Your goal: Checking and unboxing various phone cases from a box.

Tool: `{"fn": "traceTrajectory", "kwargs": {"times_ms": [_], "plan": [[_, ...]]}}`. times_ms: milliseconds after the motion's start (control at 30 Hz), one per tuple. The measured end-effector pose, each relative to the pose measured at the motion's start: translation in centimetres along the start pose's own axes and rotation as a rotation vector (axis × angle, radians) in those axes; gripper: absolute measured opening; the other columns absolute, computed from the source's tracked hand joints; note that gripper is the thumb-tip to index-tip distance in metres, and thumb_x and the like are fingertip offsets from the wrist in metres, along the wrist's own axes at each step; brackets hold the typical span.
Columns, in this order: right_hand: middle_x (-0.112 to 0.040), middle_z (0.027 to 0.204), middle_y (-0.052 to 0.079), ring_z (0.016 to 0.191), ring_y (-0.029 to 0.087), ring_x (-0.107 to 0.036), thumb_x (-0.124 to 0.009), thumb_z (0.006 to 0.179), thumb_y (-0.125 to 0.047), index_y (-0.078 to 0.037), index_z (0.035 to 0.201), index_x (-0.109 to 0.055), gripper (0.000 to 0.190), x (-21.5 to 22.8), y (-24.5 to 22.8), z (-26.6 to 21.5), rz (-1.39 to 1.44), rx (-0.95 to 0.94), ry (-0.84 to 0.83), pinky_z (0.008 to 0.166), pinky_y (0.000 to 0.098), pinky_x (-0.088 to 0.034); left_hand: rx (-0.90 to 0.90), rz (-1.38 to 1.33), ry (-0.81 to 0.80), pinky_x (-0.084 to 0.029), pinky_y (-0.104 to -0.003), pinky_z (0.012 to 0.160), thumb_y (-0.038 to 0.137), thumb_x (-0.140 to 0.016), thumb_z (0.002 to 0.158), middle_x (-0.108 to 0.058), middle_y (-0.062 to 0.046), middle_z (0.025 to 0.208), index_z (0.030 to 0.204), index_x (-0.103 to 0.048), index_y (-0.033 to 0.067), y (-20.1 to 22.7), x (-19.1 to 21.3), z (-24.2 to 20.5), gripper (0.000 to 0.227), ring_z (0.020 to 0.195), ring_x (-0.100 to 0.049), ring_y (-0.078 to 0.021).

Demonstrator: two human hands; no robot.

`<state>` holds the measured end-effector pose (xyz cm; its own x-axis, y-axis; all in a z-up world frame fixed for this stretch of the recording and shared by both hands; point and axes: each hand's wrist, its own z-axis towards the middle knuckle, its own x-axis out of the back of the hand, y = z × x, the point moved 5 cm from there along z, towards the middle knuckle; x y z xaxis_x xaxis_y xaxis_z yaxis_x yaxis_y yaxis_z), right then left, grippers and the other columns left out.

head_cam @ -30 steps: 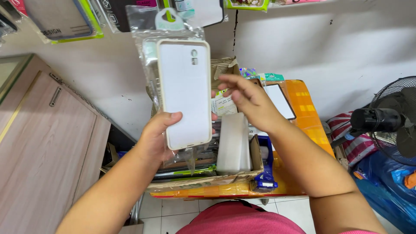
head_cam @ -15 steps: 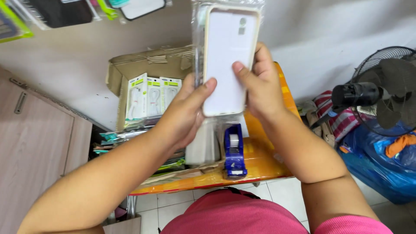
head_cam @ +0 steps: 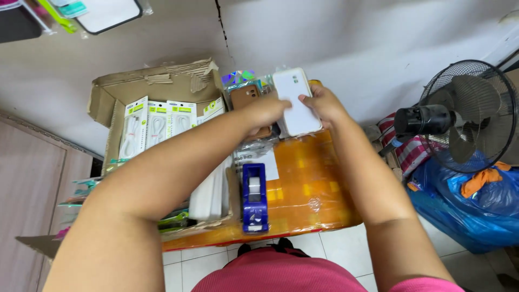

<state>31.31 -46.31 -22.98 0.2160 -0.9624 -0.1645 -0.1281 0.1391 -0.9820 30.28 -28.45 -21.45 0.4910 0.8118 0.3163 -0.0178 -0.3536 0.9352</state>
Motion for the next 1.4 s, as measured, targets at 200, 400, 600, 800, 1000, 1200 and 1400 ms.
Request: {"fn": "traceTrajectory", "kwargs": {"times_ms": [200, 400, 600, 800, 1000, 1200, 1400], "plan": [[-0.074, 0.105, 0.018, 0.092, 0.031, -0.072, -0.071, 0.092, -0.013, 0.003, 0.124, -0.066, 0.035, 0.0, 2.2, 0.4, -0.513, -0.018, 0.182, 0.082, 0.0415, -0.058, 0.101, 1.382, -0.326, -0.010, -0.075, 0.116, 0.027, -0.067, 0.089, -0.027, -0.012, 0.162, 0.152, -0.043, 0.0231, 8.6, -2.2, -7.4, 0.068, 0.152, -0.012, -0.0406], [-0.056, 0.130, 0.029, 0.121, 0.045, -0.055, -0.080, 0.085, -0.018, 0.001, 0.143, -0.046, 0.070, -0.5, 5.1, 2.7, -0.954, 0.158, 0.291, 0.104, 0.0451, -0.045, 0.231, 1.321, -0.449, -0.028, -0.068, 0.117, 0.029, -0.068, 0.089, -0.041, -0.008, 0.158, 0.148, -0.052, 0.0258, 7.0, -1.8, -8.3, 0.062, 0.156, -0.018, -0.0389], [-0.037, 0.153, 0.022, 0.136, 0.045, -0.038, -0.076, 0.086, -0.020, -0.013, 0.159, -0.028, 0.088, -4.1, 2.7, 0.2, -1.035, 0.053, 0.329, 0.110, 0.0559, -0.036, 0.076, 1.287, -0.364, -0.025, -0.057, 0.121, 0.027, -0.071, 0.085, -0.043, -0.010, 0.153, 0.144, -0.056, 0.0277, 5.9, -0.8, -8.4, 0.060, 0.152, -0.023, -0.0348], [-0.046, 0.144, 0.023, 0.132, 0.045, -0.040, -0.087, 0.079, -0.025, -0.008, 0.145, -0.051, 0.078, -4.1, -1.5, -0.1, -1.178, 0.577, 0.492, 0.104, 0.0593, -0.034, -0.360, 1.105, -0.077, -0.045, -0.048, 0.112, 0.020, -0.069, 0.086, -0.064, -0.013, 0.131, 0.130, -0.069, 0.0168, 10.2, 4.2, -11.4, 0.045, 0.130, -0.055, -0.0347], [-0.076, 0.111, 0.010, 0.109, 0.030, -0.066, -0.079, 0.097, -0.015, -0.006, 0.094, -0.075, 0.011, -13.8, -12.9, -6.3, -0.816, 0.862, 0.056, 0.091, 0.0378, -0.051, -0.383, 1.011, 0.166, -0.049, -0.050, 0.098, 0.012, -0.070, 0.081, -0.068, -0.015, 0.122, 0.121, -0.075, 0.0143, 14.8, 13.5, -22.4, 0.040, 0.114, -0.063, -0.0386], [-0.076, 0.105, 0.010, 0.099, 0.028, -0.071, -0.073, 0.095, -0.021, -0.009, 0.106, -0.077, 0.017, -26.8, -13.2, -8.4, -0.961, 0.709, -0.569, 0.089, 0.0370, -0.054, 0.340, 1.032, -0.044, -0.051, -0.042, 0.105, 0.045, -0.072, 0.087, -0.071, -0.016, 0.129, 0.129, -0.072, 0.0170, 6.3, 18.8, -27.8, 0.051, 0.117, -0.067, -0.0329], [-0.076, 0.111, 0.012, 0.098, 0.028, -0.072, -0.075, 0.087, -0.019, -0.014, 0.120, -0.075, 0.034, -34.0, -6.2, -5.5, -1.179, 0.535, -0.803, 0.087, 0.0376, -0.054, 0.452, 0.977, -0.147, -0.042, -0.044, 0.112, 0.061, -0.061, 0.089, -0.057, -0.019, 0.143, 0.147, -0.052, 0.0160, 0.5, 18.8, -31.0, 0.075, 0.133, -0.054, -0.0363]]}}
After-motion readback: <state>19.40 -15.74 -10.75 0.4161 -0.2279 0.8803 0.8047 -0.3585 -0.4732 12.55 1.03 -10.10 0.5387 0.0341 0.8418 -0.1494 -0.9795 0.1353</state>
